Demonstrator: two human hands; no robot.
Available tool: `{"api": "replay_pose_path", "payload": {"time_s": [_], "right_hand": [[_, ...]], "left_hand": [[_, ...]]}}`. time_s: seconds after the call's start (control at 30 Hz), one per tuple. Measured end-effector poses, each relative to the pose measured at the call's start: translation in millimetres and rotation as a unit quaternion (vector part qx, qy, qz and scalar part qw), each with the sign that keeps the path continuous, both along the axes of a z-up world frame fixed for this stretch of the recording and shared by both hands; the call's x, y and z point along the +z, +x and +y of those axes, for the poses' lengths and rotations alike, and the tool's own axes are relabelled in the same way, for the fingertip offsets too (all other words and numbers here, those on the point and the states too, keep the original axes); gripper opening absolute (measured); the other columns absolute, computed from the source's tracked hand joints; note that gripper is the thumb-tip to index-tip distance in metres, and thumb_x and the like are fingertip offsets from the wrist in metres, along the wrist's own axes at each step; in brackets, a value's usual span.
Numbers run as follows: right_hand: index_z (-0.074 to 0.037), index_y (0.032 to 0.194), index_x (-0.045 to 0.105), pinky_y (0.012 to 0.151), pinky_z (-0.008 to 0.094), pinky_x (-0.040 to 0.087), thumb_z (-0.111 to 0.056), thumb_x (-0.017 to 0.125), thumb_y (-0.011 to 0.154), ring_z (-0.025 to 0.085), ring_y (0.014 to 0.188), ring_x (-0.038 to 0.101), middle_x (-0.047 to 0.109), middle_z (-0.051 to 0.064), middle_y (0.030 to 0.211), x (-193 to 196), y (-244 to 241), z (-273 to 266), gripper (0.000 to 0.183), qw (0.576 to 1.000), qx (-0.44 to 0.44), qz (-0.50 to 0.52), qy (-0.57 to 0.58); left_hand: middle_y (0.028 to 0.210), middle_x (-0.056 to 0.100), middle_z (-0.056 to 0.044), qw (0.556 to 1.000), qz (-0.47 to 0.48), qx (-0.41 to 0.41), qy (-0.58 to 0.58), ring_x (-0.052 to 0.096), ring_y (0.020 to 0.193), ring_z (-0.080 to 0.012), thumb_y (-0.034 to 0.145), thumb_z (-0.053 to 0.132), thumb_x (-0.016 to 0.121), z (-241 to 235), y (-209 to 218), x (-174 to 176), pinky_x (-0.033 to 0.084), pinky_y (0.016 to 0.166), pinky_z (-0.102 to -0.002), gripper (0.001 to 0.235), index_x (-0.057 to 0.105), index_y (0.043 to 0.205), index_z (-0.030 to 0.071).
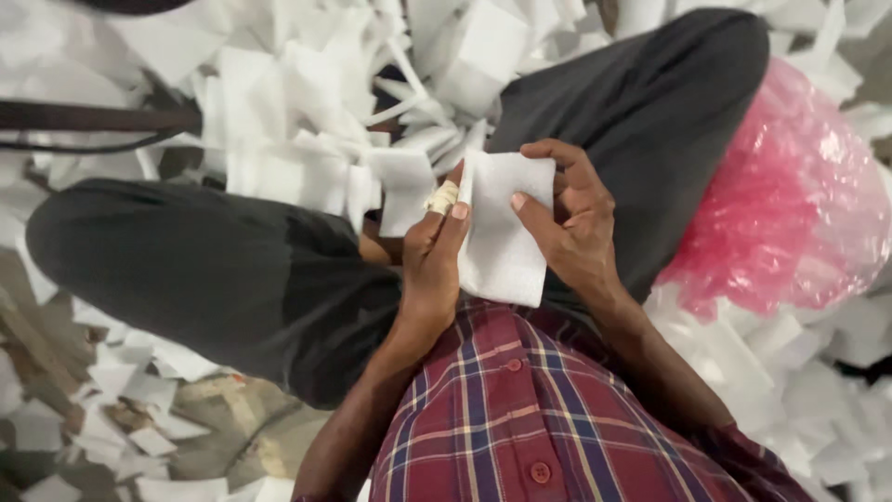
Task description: The person sits cross-legged on the floor and repeatedly folds white foam sheets into compact bundles by hand. The person picks up sheets, folds them multiple times, and places the finished bundles on a growing pile in front of them.
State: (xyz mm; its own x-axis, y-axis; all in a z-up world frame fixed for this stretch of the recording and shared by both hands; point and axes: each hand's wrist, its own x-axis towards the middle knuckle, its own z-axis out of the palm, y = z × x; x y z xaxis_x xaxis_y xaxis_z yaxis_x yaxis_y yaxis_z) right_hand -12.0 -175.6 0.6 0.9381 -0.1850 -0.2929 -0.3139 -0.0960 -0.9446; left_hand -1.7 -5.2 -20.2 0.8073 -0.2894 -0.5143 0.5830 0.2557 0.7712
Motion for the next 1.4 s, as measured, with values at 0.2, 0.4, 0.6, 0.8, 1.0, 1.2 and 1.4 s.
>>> {"api": "replay_pose_path", "payload": {"time_s": [0.2, 0.4, 0.6, 0.8, 1.0, 1.2, 1.4], "right_hand": [[-0.006, 0.138, 0.054, 0.067, 0.021, 0.056, 0.002, 0.065, 0.096, 0.006, 0.084, 0.068, 0.074, 0.007, 0.101, -2.1, -16.6, -11.0, 0.044, 0.999, -0.037, 0.014, 0.029], [-0.005, 0.141, 0.052, 0.072, 0.021, 0.056, 0.002, 0.064, 0.097, 0.006, 0.089, 0.068, 0.072, 0.007, 0.106, -12.4, -24.1, -16.2, 0.046, 0.997, -0.044, -0.003, 0.057], [-0.006, 0.148, 0.047, 0.077, 0.022, 0.055, 0.001, 0.062, 0.099, 0.006, 0.092, 0.066, 0.071, 0.006, 0.106, -10.0, -28.7, -18.4, 0.052, 0.998, -0.031, -0.014, 0.052], [-0.006, 0.155, 0.046, 0.076, 0.022, 0.048, -0.003, 0.055, 0.105, 0.005, 0.086, 0.057, 0.062, 0.002, 0.1, -14.0, -35.8, -19.8, 0.051, 0.999, -0.035, -0.01, 0.026], [-0.009, 0.163, 0.04, 0.071, 0.023, 0.039, -0.002, 0.053, 0.103, 0.006, 0.076, 0.043, 0.052, 0.002, 0.09, -7.6, -36.9, -25.3, 0.063, 0.999, 0.004, 0.006, -0.034], [-0.011, 0.163, 0.028, 0.084, 0.024, 0.049, 0.001, 0.053, 0.099, 0.009, 0.094, 0.062, 0.066, 0.008, 0.116, 6.3, -38.5, -32.3, 0.07, 0.998, 0.058, 0.029, 0.018], [-0.012, 0.162, 0.03, 0.087, 0.026, 0.053, 0.0, 0.057, 0.101, 0.012, 0.104, 0.065, 0.067, 0.009, 0.121, -1.2, -36.8, -32.0, 0.067, 0.998, 0.059, 0.003, 0.025]], "left_hand": [[0.106, 0.055, 0.002, 0.996, -0.038, -0.063, 0.045, 0.046, 0.09, -0.0076, 0.107, 0.018, 0.048, -13.7, -6.8, 6.2, 0.042, 0.082, -0.021, 0.052, 0.044, 0.156, 0.001], [0.101, 0.052, 0.002, 0.996, -0.031, -0.071, 0.044, 0.043, 0.088, -0.0084, 0.108, 0.02, 0.049, -17.3, -12.3, -2.2, 0.041, 0.081, -0.021, 0.053, 0.043, 0.158, 0.002], [0.12, 0.061, -0.004, 0.999, 0.02, -0.044, -0.022, 0.053, 0.106, -0.0102, 0.108, 0.021, 0.049, -16.7, -13.3, -2.5, 0.045, 0.095, -0.023, 0.053, 0.044, 0.157, 0.002], [0.134, 0.062, -0.016, 0.987, 0.106, 0.003, -0.121, 0.059, 0.118, -0.0202, 0.112, 0.024, 0.046, -15.2, -12.6, 3.0, 0.05, 0.1, -0.033, 0.05, 0.047, 0.154, -0.002], [0.143, 0.058, -0.012, 0.987, 0.096, -0.003, -0.132, 0.058, 0.124, -0.0163, 0.108, 0.023, 0.046, -10.5, -6.0, 23.1, 0.048, 0.105, -0.031, 0.053, 0.04, 0.157, 0.004], [0.144, 0.058, -0.013, 0.991, 0.069, -0.025, -0.115, 0.057, 0.125, -0.0157, 0.108, 0.021, 0.05, -4.2, -2.7, 36.9, 0.047, 0.106, -0.031, 0.057, 0.036, 0.16, 0.003], [0.14, 0.06, -0.016, 0.996, 0.03, -0.036, -0.078, 0.057, 0.122, -0.017, 0.109, 0.02, 0.052, 0.6, -6.1, 41.6, 0.046, 0.105, -0.031, 0.06, 0.036, 0.163, 0.001]]}}
